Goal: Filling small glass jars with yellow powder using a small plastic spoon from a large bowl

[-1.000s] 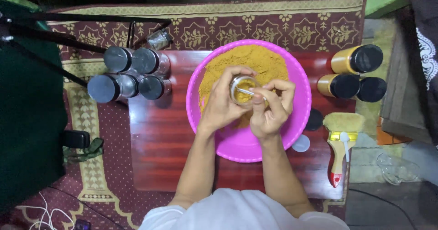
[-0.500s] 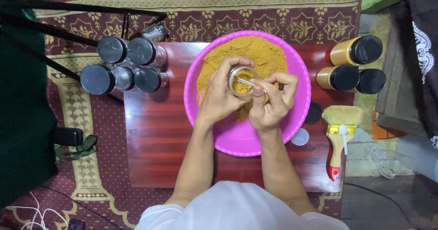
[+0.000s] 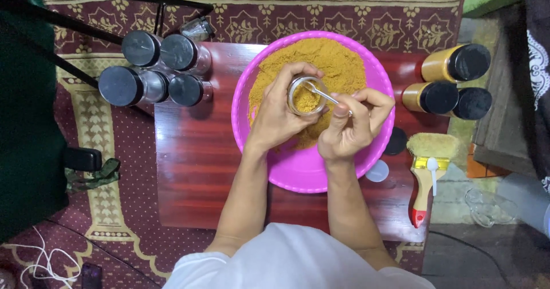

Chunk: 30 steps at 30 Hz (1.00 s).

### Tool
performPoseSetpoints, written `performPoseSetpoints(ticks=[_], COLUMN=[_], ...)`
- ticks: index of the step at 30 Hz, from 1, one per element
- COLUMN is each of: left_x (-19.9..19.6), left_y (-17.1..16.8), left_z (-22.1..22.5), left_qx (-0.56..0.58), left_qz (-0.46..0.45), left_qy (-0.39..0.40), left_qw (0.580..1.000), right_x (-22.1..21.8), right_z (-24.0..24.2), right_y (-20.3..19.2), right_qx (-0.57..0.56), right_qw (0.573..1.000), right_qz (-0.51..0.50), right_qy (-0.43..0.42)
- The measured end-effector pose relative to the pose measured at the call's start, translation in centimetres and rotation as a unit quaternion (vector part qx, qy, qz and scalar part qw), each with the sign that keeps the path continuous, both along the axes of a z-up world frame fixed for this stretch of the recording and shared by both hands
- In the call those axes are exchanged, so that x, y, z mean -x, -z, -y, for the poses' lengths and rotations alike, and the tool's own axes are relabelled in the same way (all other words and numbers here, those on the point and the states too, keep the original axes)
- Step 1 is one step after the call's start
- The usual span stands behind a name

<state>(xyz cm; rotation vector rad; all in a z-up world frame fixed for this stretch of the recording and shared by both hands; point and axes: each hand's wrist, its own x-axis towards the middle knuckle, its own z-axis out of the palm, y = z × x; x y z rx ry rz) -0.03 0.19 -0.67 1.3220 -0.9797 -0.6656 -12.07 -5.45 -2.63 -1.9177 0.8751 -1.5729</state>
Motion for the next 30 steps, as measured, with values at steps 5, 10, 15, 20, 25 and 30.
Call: performPoseSetpoints(ticks=[5, 10, 15, 20, 25, 30], left_x=[0.0, 0.2, 0.5, 0.7, 1.8, 3.0], left_y=[0.1, 0.2, 0.4, 0.1, -0.4, -1.6], left_z=[0.1, -0.1, -0.3, -0.6, -1.6, -2.3], left_qx=[0.000, -0.006, 0.001, 0.018, 0.039, 0.049], left_qz=[0.015, 0.025, 0.025, 0.036, 0.036, 0.020], left_qy=[-0.002, -0.007, -0.019, -0.021, -0.021, -0.029], left_qw=[1.000, 1.000, 0.999, 0.999, 0.998, 0.998], right_x=[0.2, 0.3, 0.4, 0.1, 0.8, 0.8], right_z=[0.4, 0.0, 0.2, -0.2, -1.0, -1.3], right_y=[-0.1, -0.3, 0.5, -0.7, -1.4, -2.6], right_qx=[-0.005, 0.000, 0.021, 0.011, 0.029, 0.039], right_qw=[1.000, 1.000, 0.999, 0.998, 0.996, 0.994], right_qz=[0.004, 0.001, -0.011, -0.003, 0.001, 0.006], right_qy=[-0.001, -0.005, -0.021, -0.063, -0.081, -0.104])
